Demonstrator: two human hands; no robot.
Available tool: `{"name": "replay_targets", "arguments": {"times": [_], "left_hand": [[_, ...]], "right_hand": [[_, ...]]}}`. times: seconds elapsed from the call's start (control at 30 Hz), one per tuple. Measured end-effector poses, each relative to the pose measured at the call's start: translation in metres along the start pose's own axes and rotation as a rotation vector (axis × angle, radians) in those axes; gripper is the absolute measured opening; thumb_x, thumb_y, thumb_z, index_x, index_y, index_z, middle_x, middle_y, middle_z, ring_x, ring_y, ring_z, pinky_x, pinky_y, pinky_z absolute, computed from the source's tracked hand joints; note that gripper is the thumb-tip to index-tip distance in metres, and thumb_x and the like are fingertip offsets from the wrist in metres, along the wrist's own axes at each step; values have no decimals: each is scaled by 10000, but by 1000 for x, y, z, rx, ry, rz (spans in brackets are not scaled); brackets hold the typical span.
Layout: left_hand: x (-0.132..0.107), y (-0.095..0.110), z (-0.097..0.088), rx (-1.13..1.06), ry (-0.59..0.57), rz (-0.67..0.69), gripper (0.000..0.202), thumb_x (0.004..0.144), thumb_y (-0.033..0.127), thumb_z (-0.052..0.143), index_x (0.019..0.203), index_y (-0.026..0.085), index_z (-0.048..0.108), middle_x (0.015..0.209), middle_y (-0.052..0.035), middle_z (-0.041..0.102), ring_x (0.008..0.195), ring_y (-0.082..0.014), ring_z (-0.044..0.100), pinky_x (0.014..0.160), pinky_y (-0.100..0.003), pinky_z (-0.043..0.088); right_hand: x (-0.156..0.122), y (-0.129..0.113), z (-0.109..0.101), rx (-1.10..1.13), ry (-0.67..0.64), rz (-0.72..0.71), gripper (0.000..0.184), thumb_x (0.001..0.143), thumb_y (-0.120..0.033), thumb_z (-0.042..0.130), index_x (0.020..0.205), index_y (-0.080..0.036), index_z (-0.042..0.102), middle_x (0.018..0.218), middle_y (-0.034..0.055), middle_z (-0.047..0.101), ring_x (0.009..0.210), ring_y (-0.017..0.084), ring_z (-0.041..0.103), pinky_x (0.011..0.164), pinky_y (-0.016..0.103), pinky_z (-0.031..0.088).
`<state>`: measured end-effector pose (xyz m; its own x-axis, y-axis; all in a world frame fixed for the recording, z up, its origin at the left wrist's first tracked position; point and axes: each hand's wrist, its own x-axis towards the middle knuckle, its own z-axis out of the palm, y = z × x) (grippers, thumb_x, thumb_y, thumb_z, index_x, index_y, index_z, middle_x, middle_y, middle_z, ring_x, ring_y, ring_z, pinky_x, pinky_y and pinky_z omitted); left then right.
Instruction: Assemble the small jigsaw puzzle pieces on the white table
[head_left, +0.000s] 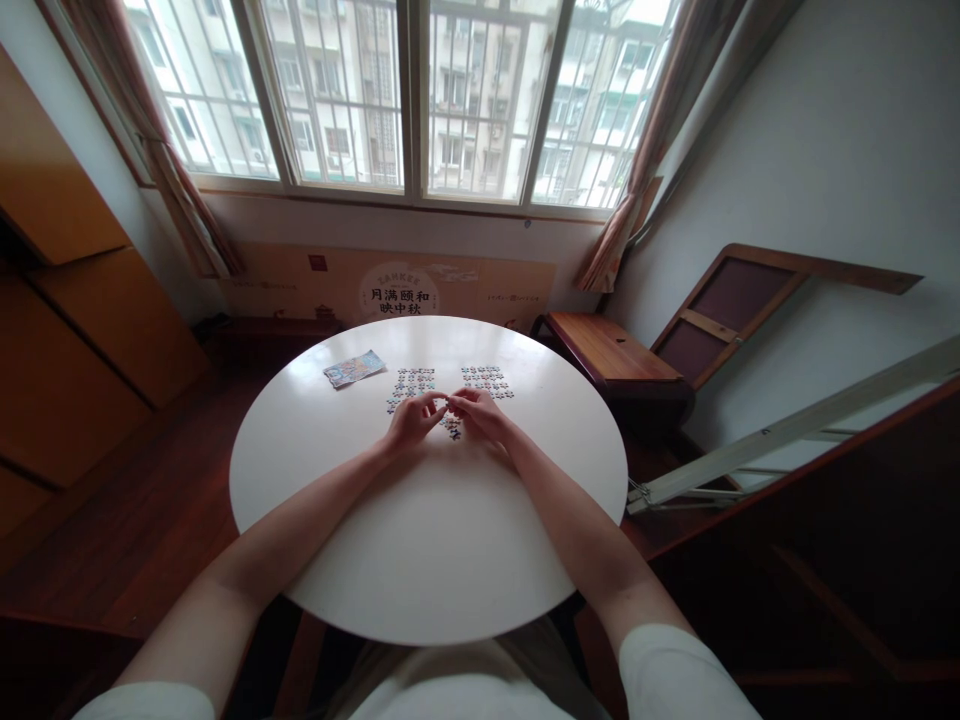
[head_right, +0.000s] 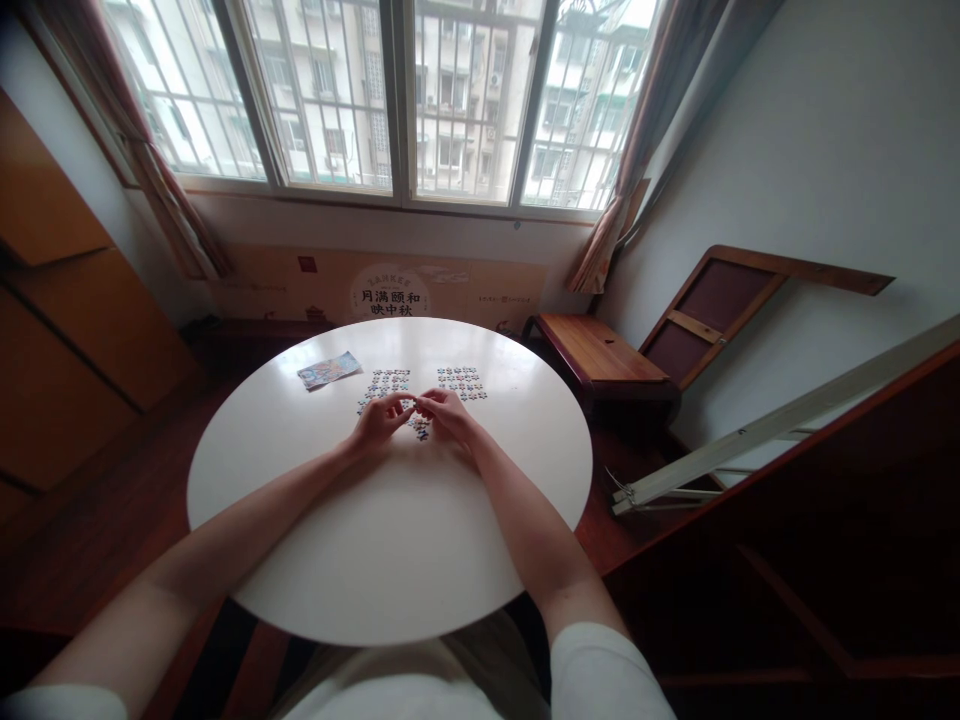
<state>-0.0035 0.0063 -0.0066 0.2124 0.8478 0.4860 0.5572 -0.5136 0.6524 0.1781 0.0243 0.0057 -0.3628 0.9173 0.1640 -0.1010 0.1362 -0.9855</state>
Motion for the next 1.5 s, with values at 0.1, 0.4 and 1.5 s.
{"name": "replay_targets", "arguments": {"times": [0.1, 0.4, 1.5], "left_hand": [[0, 0, 0, -2, 0, 2, 263, 832, 352, 613, 1037, 212, 699, 631, 28, 642, 514, -96, 550, 532, -200, 404], [0, -6, 2, -2, 4, 12, 286, 838, 378, 608, 1057, 216, 694, 621, 32, 630, 505, -96, 543, 522, -201, 401], [3, -8, -4, 44, -7, 26, 301, 844, 389, 596, 1075, 222, 694, 608, 37, 629, 518, -99, 553, 544, -202, 412]], "right_hand": [[0, 0, 0, 12, -1, -3, 351, 677, -464, 762, 772, -141, 663, 612, 3, 588, 578, 112, 510, 588, 269, 394], [0, -1, 0, -3, 2, 5, 354, 675, -473, 760, 768, -145, 668, 616, 11, 602, 582, 117, 526, 588, 269, 408], [0, -9, -7, -117, 101, 71, 322, 676, -439, 735, 810, -153, 669, 630, 14, 612, 562, 109, 506, 546, 250, 383]]}}
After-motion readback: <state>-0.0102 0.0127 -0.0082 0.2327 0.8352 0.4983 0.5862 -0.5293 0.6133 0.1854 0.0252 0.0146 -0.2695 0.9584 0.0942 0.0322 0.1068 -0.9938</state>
